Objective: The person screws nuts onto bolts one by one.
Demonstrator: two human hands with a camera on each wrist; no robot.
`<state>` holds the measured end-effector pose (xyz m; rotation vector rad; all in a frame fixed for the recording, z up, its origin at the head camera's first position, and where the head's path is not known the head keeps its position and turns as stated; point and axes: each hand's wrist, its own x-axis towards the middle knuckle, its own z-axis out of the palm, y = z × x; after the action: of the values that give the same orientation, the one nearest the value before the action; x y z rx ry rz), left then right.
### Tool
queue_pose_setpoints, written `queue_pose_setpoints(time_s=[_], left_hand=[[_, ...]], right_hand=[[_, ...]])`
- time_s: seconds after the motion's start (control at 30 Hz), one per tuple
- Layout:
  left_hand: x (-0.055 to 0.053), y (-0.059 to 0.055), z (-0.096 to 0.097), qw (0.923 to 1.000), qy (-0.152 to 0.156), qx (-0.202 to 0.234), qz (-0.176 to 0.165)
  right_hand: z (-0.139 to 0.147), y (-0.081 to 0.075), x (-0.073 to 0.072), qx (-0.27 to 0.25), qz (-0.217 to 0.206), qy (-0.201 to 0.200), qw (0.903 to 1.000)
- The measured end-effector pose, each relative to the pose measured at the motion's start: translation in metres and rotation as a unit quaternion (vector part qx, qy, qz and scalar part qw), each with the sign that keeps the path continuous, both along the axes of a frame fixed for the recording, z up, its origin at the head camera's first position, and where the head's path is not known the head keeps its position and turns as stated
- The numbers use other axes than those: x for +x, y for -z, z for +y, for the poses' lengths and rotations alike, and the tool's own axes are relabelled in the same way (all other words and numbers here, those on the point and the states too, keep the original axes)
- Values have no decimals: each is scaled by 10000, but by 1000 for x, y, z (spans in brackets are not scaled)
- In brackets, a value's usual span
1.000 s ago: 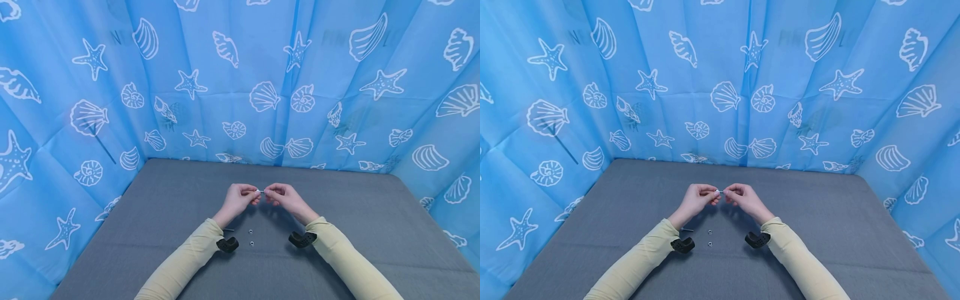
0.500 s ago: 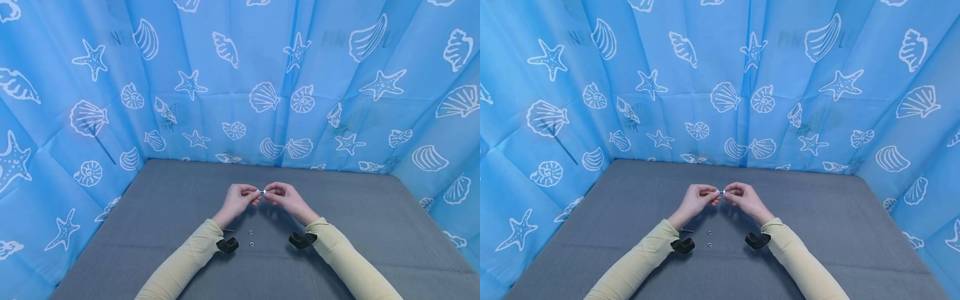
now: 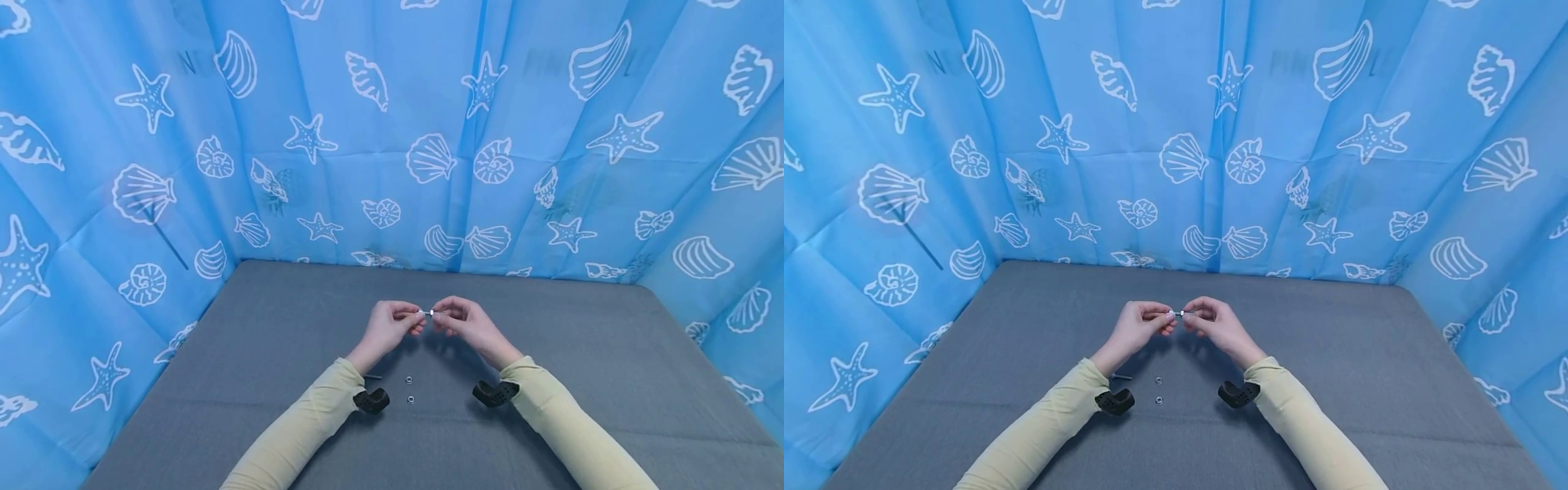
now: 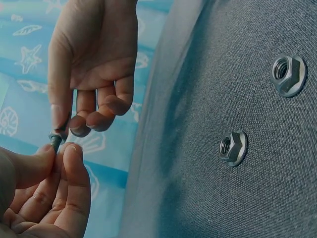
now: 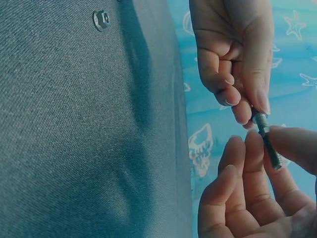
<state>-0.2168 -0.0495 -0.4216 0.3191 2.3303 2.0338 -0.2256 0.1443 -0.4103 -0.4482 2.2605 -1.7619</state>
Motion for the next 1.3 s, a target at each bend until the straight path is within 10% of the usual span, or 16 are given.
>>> queue_pose_setpoints(time_s=[1.3], left_hand=[[0, 3, 0, 10000, 81, 0, 31]], right_hand=[[0, 0, 0, 85, -83, -52, 9999]])
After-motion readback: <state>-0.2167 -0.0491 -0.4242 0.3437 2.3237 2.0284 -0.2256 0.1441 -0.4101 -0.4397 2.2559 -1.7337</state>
